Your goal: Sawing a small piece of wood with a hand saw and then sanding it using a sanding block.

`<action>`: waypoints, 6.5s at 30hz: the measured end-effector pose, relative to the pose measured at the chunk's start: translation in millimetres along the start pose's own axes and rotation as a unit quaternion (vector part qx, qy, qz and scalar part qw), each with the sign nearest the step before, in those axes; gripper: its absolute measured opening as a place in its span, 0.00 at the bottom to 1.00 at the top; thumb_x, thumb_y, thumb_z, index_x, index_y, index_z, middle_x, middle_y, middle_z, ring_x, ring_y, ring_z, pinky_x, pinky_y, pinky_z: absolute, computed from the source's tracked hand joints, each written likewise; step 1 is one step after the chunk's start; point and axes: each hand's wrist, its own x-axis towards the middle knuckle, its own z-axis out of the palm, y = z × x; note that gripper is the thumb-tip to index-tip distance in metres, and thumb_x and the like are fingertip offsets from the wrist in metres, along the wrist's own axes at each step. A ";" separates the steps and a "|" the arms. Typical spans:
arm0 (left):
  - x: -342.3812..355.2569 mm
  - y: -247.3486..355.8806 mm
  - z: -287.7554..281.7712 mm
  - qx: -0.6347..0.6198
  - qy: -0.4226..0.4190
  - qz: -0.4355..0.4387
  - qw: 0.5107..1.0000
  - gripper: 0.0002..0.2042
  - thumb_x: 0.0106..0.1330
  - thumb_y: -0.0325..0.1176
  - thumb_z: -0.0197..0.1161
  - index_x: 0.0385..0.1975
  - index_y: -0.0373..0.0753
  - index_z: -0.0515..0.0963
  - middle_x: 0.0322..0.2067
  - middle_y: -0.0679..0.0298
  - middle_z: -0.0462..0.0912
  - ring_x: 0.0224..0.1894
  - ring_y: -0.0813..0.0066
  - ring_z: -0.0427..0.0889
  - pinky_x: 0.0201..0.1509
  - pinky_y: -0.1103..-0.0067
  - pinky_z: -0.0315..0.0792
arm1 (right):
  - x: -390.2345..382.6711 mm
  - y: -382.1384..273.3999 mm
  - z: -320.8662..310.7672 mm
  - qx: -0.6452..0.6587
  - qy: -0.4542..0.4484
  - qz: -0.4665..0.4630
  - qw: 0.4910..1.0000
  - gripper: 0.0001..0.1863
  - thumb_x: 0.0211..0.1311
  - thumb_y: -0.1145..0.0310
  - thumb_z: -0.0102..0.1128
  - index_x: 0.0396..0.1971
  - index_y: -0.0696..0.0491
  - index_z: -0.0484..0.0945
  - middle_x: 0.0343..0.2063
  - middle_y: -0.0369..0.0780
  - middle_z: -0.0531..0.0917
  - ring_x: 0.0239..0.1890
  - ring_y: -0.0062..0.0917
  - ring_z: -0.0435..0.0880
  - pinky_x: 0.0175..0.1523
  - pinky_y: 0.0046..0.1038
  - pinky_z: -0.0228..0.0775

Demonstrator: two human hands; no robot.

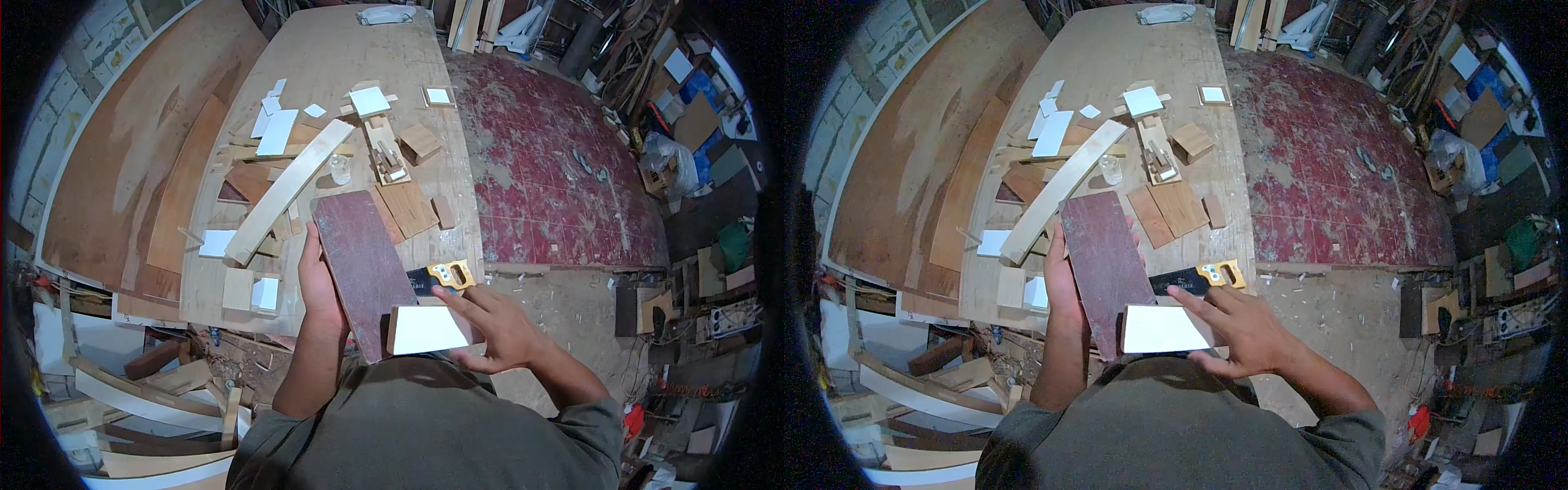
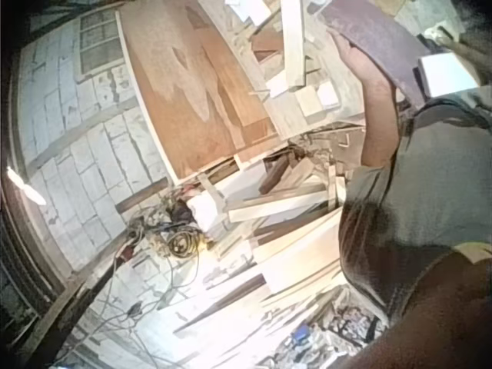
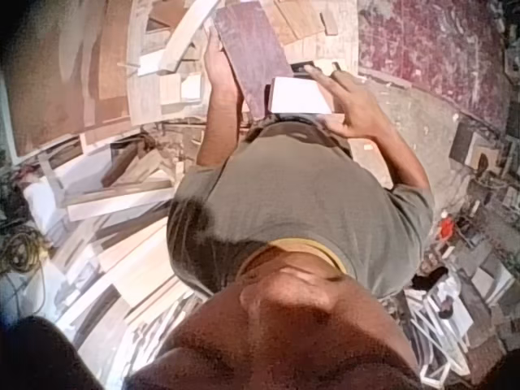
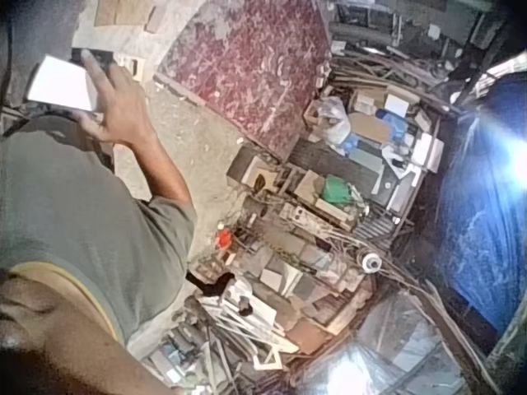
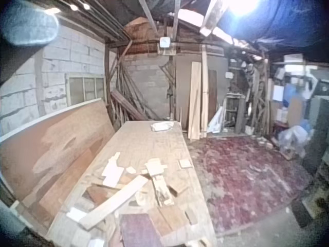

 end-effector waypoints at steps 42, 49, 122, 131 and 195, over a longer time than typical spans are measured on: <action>-29.6 -9.3 21.8 0.104 -0.022 0.108 0.989 0.37 0.78 0.61 0.34 0.69 0.32 0.61 0.61 0.45 0.74 0.56 0.56 0.80 0.59 0.60 0.76 | 28.6 25.0 -56.0 -0.093 0.143 -0.012 0.985 0.47 0.50 0.62 0.75 0.73 0.41 0.64 0.45 0.48 0.77 0.43 0.38 0.81 0.44 0.36 0.76; -14.3 -38.2 32.4 0.412 -0.041 0.241 0.878 0.30 0.82 0.48 0.42 0.73 0.30 0.55 0.71 0.54 0.64 0.73 0.69 0.60 0.75 0.73 0.53 | 21.4 15.3 -35.1 -0.213 0.030 -0.030 0.976 0.37 0.48 0.54 0.73 0.60 0.47 0.72 0.41 0.41 0.80 0.34 0.33 0.87 0.35 0.35 0.79; -41.2 -16.9 51.3 0.162 -0.047 0.095 0.981 0.32 0.80 0.57 0.36 0.68 0.33 0.64 0.59 0.50 0.76 0.57 0.61 0.78 0.63 0.66 0.72 | 21.7 -12.7 -78.8 -0.310 0.074 -0.129 0.939 0.31 0.63 0.49 0.65 0.67 0.21 0.70 0.37 0.38 0.77 0.29 0.22 0.81 0.23 0.23 0.71; -39.1 -31.5 42.3 0.263 -0.078 0.209 0.939 0.32 0.81 0.54 0.36 0.71 0.32 0.58 0.67 0.54 0.69 0.67 0.63 0.70 0.72 0.68 0.62 | 33.7 -13.3 -64.9 -0.317 0.022 -0.136 0.938 0.28 0.69 0.52 0.58 0.68 0.25 0.68 0.39 0.41 0.77 0.32 0.23 0.82 0.21 0.21 0.71; -46.5 -63.4 58.7 0.081 -0.065 0.196 0.975 0.32 0.79 0.59 0.36 0.68 0.39 0.63 0.62 0.57 0.73 0.63 0.60 0.73 0.69 0.64 0.64 | 44.0 -27.9 62.8 0.305 0.588 0.032 0.748 0.11 0.69 0.70 0.55 0.43 0.63 0.74 0.36 0.46 0.80 0.38 0.30 0.80 0.42 0.32 0.70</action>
